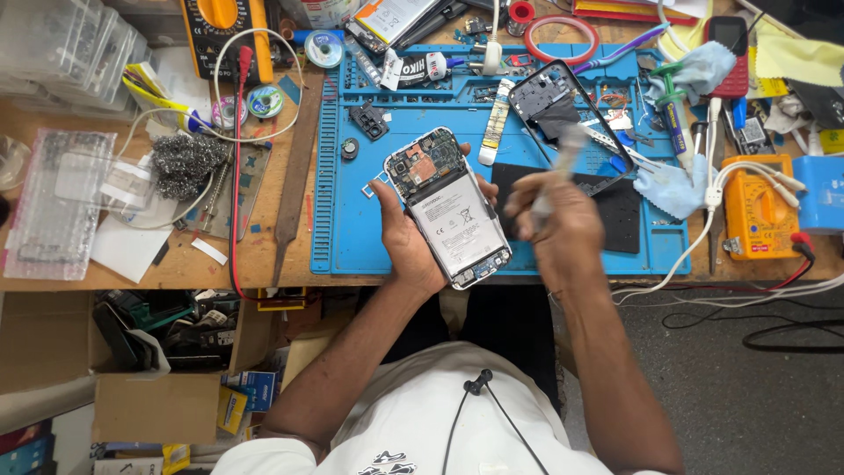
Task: The person disassembles a smartphone at a repair workbench, prying off the back cover and removing the frame. They disconnect and handle the internal battery, plug a charging cable into the phone to test it, and use a pry tool to work the battery loose from the casing.
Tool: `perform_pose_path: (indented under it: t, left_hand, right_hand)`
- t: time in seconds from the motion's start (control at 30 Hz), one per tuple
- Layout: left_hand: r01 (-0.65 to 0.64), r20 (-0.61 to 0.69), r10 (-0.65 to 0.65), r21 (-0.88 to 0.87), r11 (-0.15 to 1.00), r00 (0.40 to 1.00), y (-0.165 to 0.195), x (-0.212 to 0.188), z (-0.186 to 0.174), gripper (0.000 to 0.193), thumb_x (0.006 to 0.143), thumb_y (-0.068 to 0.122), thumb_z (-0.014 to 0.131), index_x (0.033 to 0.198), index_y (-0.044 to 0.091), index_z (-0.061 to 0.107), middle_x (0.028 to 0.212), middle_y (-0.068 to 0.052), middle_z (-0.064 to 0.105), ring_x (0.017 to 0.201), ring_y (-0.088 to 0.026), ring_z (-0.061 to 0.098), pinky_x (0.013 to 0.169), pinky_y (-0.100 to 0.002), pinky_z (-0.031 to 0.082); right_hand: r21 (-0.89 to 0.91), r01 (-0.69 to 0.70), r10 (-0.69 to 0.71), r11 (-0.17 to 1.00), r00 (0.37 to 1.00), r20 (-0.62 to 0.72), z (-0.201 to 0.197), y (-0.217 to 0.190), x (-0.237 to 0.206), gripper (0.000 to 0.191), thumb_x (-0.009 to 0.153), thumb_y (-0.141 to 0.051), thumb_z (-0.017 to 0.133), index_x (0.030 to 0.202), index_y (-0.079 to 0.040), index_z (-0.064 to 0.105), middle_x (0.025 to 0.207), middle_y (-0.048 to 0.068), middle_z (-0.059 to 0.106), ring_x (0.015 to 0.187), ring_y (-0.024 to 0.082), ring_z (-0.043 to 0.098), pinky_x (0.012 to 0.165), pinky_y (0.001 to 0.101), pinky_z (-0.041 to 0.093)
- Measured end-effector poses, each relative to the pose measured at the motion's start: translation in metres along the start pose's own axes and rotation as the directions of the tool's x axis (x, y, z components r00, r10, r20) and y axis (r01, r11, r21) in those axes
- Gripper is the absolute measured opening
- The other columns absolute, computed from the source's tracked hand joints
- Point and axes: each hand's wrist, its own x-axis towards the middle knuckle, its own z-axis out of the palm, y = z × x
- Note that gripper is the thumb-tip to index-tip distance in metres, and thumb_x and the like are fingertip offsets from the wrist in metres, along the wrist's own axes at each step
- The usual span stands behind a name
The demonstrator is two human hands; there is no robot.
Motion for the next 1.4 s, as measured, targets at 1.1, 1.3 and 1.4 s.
perform_pose_path:
  t: [1.1, 1.3, 1.4]
  left_hand:
    - [0.094, -0.135, -0.099, -0.036, 0.995, 0.986, -0.003, 0.006, -0.004, 0.087, 0.102, 0.071, 0.036, 0.148, -0.001, 0.051, 0.118, -0.021, 0.068, 0.108, -0.031, 0.069, 0.096, -0.045, 0.057]
    - [0.074, -0.101, -0.08, -0.063, 0.995, 0.992, -0.002, 0.004, -0.009, 0.09, 0.103, 0.073, 0.038, 0.153, -0.001, 0.049, 0.12, -0.021, 0.068, 0.109, -0.03, 0.069, 0.097, -0.044, 0.057]
    - [0.086, -0.055, -0.093, -0.119, 0.989, 0.994, -0.001, 0.004, -0.01, 0.09, 0.104, 0.073, 0.037, 0.156, 0.0, 0.048, 0.119, -0.021, 0.068, 0.108, -0.03, 0.069, 0.096, -0.044, 0.058]
  right_hand:
    - [-0.271, 0.215, -0.23, 0.938, 0.973, -0.023, 0.013, -0.048, -0.021, 0.049, 0.1, 0.009, 0.055, 0.149, 0.009, 0.055, 0.126, 0.024, 0.073, 0.099, 0.026, 0.078, 0.085, 0.0334, 0.066]
    - [-0.452, 0.228, -0.251, 0.862, 0.968, 0.009, 0.007, -0.046, -0.031, 0.037, 0.099, 0.001, 0.069, 0.135, 0.005, 0.064, 0.124, 0.022, 0.071, 0.104, 0.022, 0.077, 0.09, 0.0312, 0.065]
    - [-0.631, 0.079, -0.264, 0.772, 0.943, -0.205, -0.002, -0.038, -0.029, 0.019, 0.103, -0.006, 0.073, 0.117, 0.006, 0.075, 0.094, 0.024, 0.072, 0.07, 0.017, 0.064, 0.061, 0.0268, 0.048]
